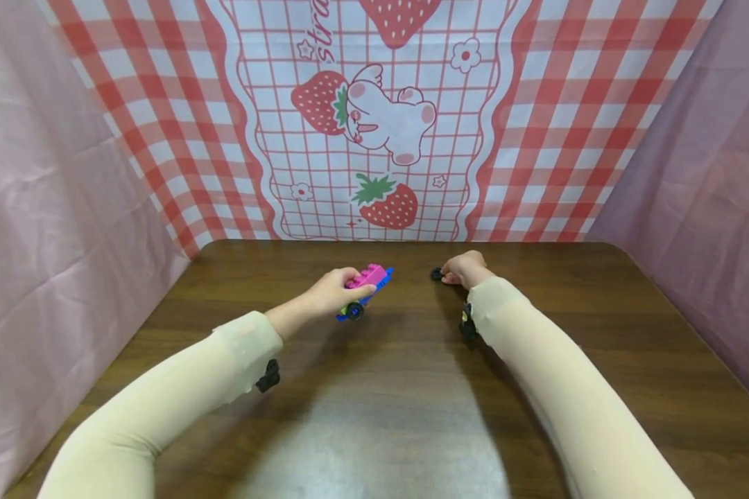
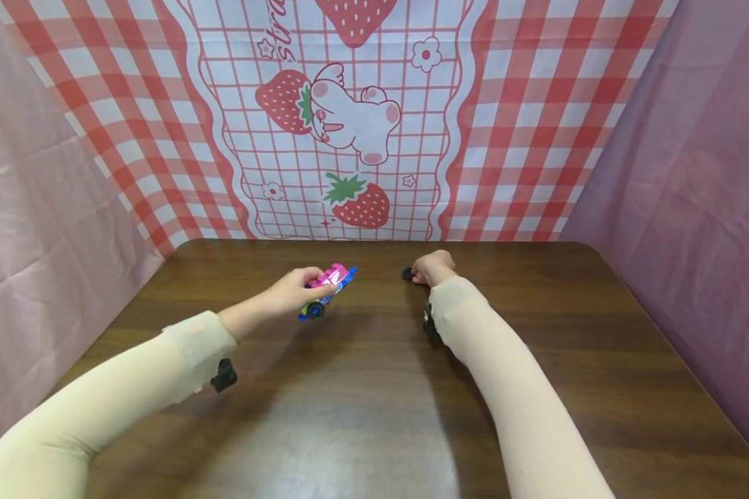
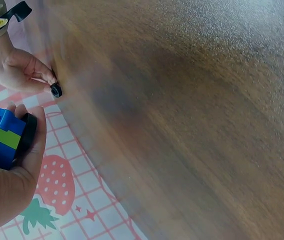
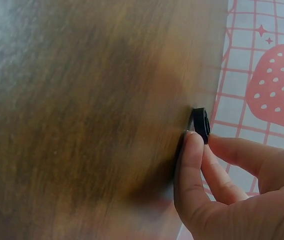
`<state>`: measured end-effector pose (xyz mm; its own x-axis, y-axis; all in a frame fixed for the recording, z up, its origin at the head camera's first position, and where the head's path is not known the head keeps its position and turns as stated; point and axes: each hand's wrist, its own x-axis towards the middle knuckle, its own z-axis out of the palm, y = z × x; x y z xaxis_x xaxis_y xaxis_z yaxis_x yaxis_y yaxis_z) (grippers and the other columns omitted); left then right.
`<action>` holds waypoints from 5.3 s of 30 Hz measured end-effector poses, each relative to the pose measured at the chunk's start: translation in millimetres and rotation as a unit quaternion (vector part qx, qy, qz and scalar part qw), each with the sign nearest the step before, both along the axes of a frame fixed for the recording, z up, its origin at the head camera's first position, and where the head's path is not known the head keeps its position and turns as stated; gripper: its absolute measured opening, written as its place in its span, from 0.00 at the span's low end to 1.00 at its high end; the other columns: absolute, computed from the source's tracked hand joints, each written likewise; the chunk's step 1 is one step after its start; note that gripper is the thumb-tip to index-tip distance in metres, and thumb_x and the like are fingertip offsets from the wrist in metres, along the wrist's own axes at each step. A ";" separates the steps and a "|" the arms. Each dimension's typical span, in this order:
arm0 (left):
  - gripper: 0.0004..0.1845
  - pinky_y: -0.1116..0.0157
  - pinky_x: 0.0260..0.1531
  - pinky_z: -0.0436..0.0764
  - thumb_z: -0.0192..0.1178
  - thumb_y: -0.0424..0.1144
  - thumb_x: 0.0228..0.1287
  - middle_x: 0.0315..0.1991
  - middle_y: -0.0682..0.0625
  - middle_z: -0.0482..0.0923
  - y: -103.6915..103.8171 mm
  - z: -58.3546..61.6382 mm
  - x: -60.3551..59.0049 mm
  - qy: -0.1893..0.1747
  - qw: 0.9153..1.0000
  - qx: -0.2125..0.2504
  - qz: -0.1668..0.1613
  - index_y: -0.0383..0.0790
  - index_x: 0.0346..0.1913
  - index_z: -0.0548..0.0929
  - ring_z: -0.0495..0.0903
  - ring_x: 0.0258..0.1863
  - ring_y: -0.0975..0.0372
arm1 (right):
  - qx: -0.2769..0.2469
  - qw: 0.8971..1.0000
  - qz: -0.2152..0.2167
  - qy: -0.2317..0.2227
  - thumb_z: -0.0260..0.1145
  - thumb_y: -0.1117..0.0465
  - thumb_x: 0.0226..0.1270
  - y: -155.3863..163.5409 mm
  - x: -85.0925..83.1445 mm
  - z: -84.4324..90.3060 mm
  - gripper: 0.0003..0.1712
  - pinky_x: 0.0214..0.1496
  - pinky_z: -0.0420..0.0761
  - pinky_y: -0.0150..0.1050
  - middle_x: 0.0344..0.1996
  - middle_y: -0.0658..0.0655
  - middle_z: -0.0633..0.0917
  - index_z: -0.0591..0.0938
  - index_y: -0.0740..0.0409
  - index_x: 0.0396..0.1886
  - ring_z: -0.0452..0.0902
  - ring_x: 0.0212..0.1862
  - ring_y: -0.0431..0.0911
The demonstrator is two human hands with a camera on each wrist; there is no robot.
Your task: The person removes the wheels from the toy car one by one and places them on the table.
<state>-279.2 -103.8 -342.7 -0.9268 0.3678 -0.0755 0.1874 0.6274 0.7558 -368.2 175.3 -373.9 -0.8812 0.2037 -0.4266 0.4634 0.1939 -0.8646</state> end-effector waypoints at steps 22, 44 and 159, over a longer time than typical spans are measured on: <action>0.19 0.67 0.35 0.77 0.55 0.48 0.71 0.40 0.42 0.82 -5.5 -3.3 1.1 -0.032 0.998 0.052 -0.013 0.32 0.48 0.75 0.78 0.36 0.62 | 0.010 1.000 -0.011 -0.003 0.63 0.72 0.60 2.4 4.3 3.9 0.34 0.38 0.84 0.31 0.11 0.50 0.79 0.62 0.75 0.65 0.78 0.14 0.36; 0.22 0.64 0.44 0.79 0.43 0.41 0.78 0.56 0.29 0.77 -0.8 -4.2 3.7 -0.122 0.962 0.233 -0.068 0.26 0.63 0.64 0.82 0.42 0.64 | -0.076 0.995 0.032 0.050 0.57 0.72 0.64 21.3 20.6 20.4 0.10 0.36 0.84 0.32 0.17 0.52 0.81 0.77 0.73 0.44 0.80 0.20 0.38; 0.23 0.66 0.43 0.80 0.52 0.40 0.73 0.41 0.44 0.81 20.5 6.0 6.2 -0.109 0.964 0.244 0.003 0.27 0.62 0.69 0.80 0.35 0.65 | -0.127 0.885 0.431 0.120 0.49 0.58 0.78 -75.2 105.4 33.4 0.22 0.36 0.84 0.37 0.26 0.55 0.86 0.73 0.79 0.45 0.83 0.27 0.42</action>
<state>-273.0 -83.3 -336.7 -0.9105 0.4041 -0.0873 -0.0104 0.1886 0.9820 -262.8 100.1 -340.5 -0.7345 -0.6636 -0.1419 0.0355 0.1713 -0.9846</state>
